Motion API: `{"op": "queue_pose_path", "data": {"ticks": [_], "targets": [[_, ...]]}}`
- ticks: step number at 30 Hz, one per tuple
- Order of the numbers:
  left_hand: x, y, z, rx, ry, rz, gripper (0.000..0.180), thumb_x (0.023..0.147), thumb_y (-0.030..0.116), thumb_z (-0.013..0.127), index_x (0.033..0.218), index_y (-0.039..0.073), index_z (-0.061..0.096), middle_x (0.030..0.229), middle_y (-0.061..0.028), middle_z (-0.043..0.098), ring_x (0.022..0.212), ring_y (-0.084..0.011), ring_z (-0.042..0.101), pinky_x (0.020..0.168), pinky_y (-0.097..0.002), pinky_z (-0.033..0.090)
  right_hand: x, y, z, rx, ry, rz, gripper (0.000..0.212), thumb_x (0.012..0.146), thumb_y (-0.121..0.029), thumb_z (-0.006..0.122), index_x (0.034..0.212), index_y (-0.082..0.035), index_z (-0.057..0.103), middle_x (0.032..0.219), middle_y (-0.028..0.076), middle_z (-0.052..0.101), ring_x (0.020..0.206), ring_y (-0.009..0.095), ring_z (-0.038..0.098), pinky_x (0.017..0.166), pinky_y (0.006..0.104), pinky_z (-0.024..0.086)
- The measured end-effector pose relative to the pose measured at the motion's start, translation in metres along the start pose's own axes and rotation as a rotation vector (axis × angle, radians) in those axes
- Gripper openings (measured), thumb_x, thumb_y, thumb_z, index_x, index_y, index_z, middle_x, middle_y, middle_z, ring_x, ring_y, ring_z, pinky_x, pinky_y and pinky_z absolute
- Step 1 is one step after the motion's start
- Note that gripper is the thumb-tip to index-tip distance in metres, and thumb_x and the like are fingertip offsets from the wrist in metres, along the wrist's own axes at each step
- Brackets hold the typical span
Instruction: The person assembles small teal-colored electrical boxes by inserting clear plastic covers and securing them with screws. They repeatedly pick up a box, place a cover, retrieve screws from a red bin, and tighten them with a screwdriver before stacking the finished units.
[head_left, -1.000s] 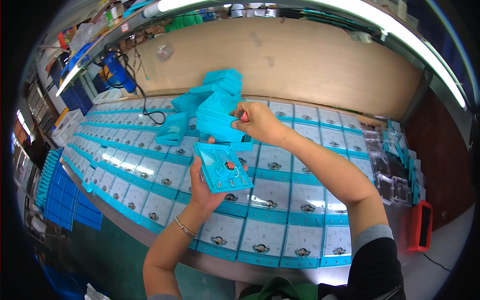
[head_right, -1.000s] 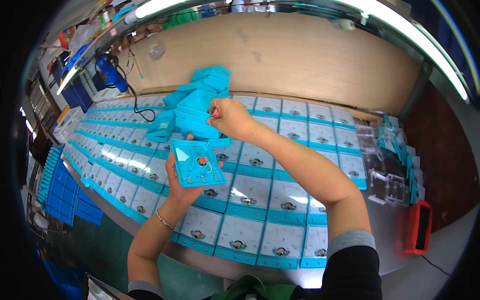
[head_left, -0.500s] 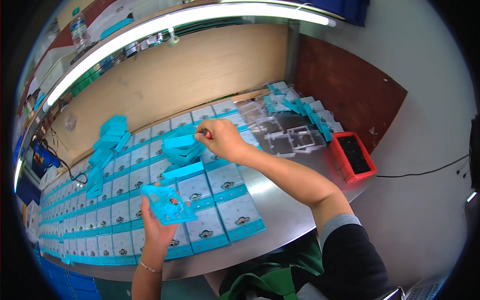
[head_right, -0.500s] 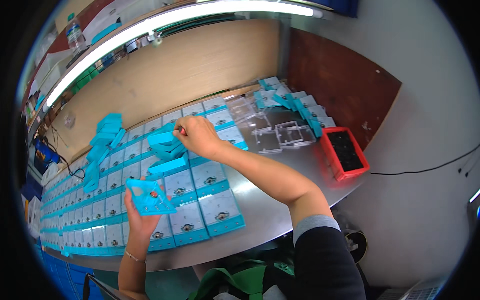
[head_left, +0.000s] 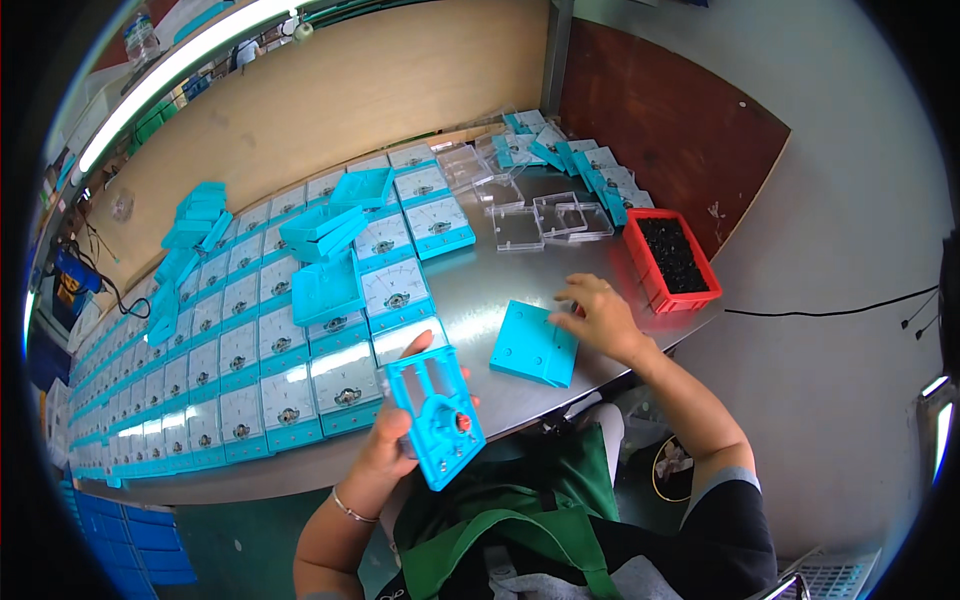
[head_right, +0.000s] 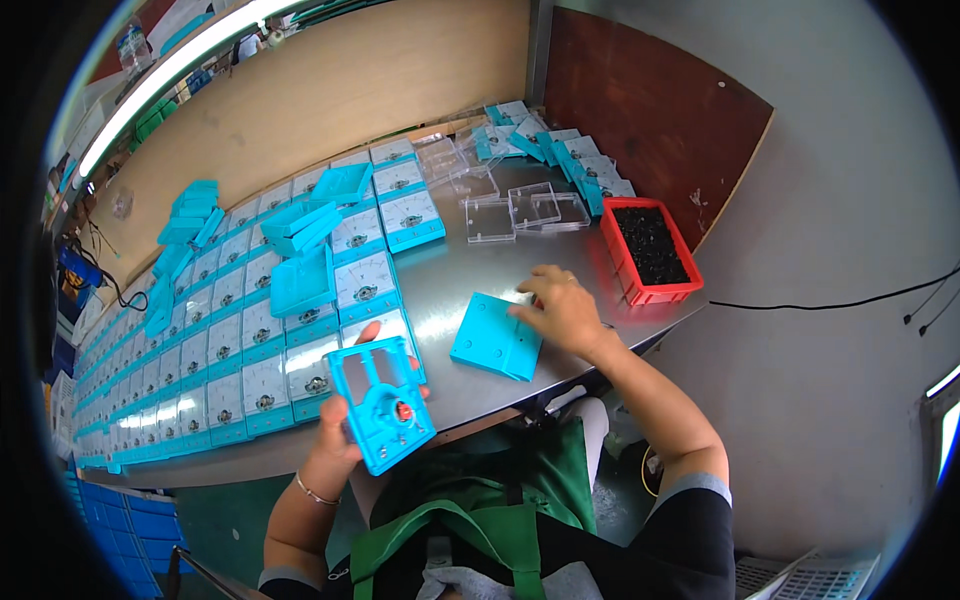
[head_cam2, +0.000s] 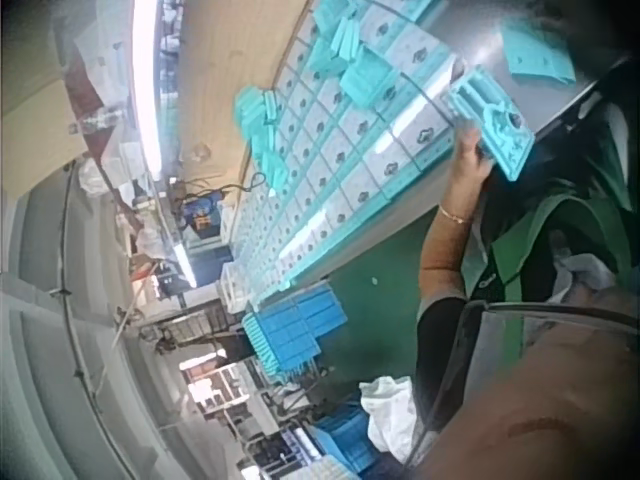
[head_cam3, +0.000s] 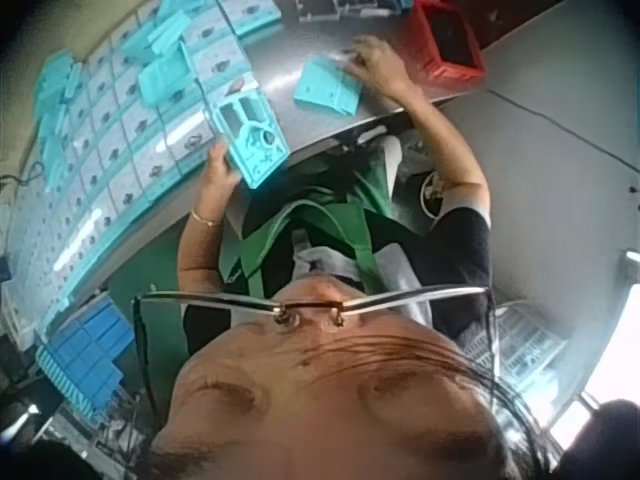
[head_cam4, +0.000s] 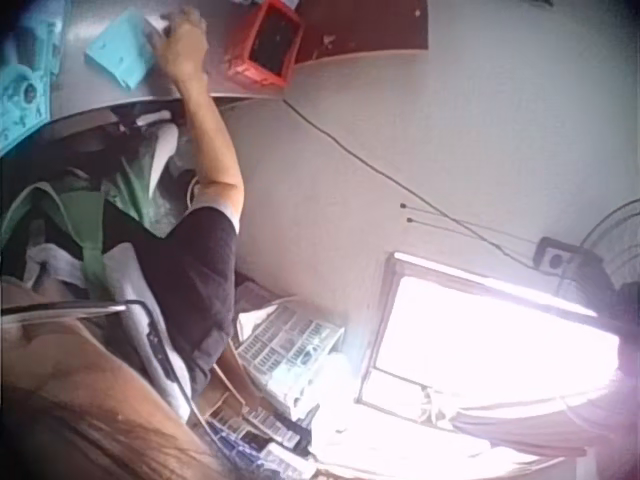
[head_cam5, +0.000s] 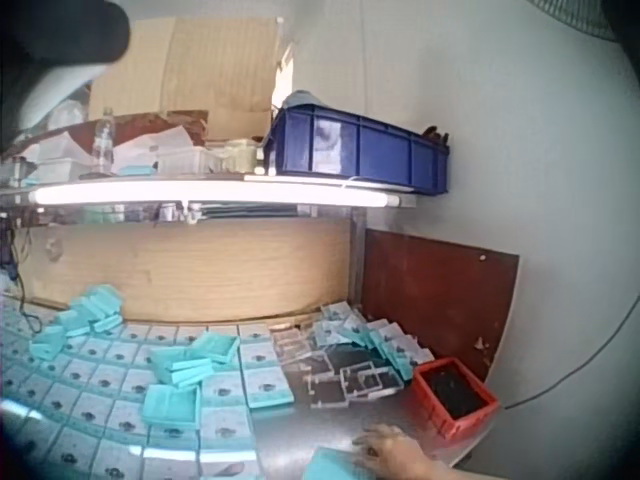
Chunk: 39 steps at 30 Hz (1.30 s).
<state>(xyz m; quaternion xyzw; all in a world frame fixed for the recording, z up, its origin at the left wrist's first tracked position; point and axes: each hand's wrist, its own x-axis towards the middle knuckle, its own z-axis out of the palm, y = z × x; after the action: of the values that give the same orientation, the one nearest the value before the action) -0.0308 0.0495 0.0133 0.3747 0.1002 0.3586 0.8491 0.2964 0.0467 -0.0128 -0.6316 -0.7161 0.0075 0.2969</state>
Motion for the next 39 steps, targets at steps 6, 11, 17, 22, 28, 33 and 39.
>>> {"op": "queue_pose_path", "data": {"ticks": [6,11,17,22,28,33,39], "targets": [[0.023,-0.032,0.019,0.314,0.099,-0.026,0.111,0.060,0.050,0.082,0.146,0.016,0.021,0.125,-0.0145,0.045,0.112,-0.0307,0.054,0.086,-0.0474,0.052,-0.025,-0.068,-0.013,-0.091,-0.268,0.046,0.080,0.069,-0.042,0.076,0.134,-0.006,0.047,0.129,0.024,0.049,0.108,0.036,0.055,0.087,0.0397,0.048],[0.028,-0.045,0.024,0.316,0.166,0.049,0.105,0.062,0.044,0.082,0.143,0.015,0.022,0.127,-0.0122,0.040,0.113,-0.0290,0.051,0.082,-0.0451,0.054,-0.042,-0.071,-0.026,1.145,-0.342,0.337,0.082,0.081,-0.050,0.061,0.140,0.002,0.036,0.129,0.020,0.049,0.113,0.025,0.051,0.094,0.0344,0.042],[0.034,-0.053,0.023,0.238,0.163,0.115,0.096,0.069,0.037,0.079,0.142,0.011,0.021,0.132,-0.0119,0.037,0.122,-0.0247,0.042,0.101,-0.0403,0.038,-0.059,-0.088,-0.015,1.216,-0.370,0.324,0.084,0.084,-0.048,0.058,0.144,0.001,0.029,0.129,0.016,0.049,0.111,0.020,0.050,0.093,0.0314,0.041],[0.034,-0.054,0.020,0.256,0.161,0.114,0.099,0.067,0.036,0.081,0.142,0.011,0.021,0.131,-0.0112,0.037,0.124,-0.0243,0.040,0.103,-0.0401,0.035,-0.053,-0.092,-0.026,1.141,-0.419,0.275,0.083,0.082,-0.038,0.064,0.145,0.001,0.026,0.134,0.018,0.045,0.109,0.018,0.051,0.092,0.0306,0.041],[0.031,-0.051,0.025,0.541,0.071,0.161,0.105,0.064,0.030,0.085,0.143,0.012,0.018,0.133,-0.0124,0.032,0.126,-0.0262,0.035,0.103,-0.0427,0.033,-0.060,-0.099,-0.020,0.957,-0.443,0.166,0.095,0.073,-0.023,0.078,0.148,-0.005,0.022,0.148,0.020,0.030,0.134,0.026,0.033,0.106,0.0374,0.032],[0.037,-0.041,0.021,0.780,0.004,0.322,0.108,0.064,0.027,0.084,0.144,0.010,0.014,0.132,-0.0156,0.031,0.123,-0.0273,0.036,0.101,-0.0428,0.035,-0.051,-0.102,-0.022,0.904,-0.372,0.067,0.092,0.071,-0.013,0.078,0.147,-0.008,0.027,0.147,0.020,0.033,0.134,0.030,0.036,0.098,0.0371,0.041],[0.051,-0.053,0.034,1.404,0.250,0.892,0.111,0.058,0.020,0.087,0.144,0.011,0.017,0.136,-0.0308,0.025,0.125,-0.0465,0.032,0.101,-0.0535,0.032,-0.051,-0.124,-0.039,0.491,0.085,-0.140,0.068,0.069,-0.014,0.079,0.128,0.004,0.049,0.107,0.018,0.062,0.080,0.027,0.062,0.067,0.0337,0.050]]}}
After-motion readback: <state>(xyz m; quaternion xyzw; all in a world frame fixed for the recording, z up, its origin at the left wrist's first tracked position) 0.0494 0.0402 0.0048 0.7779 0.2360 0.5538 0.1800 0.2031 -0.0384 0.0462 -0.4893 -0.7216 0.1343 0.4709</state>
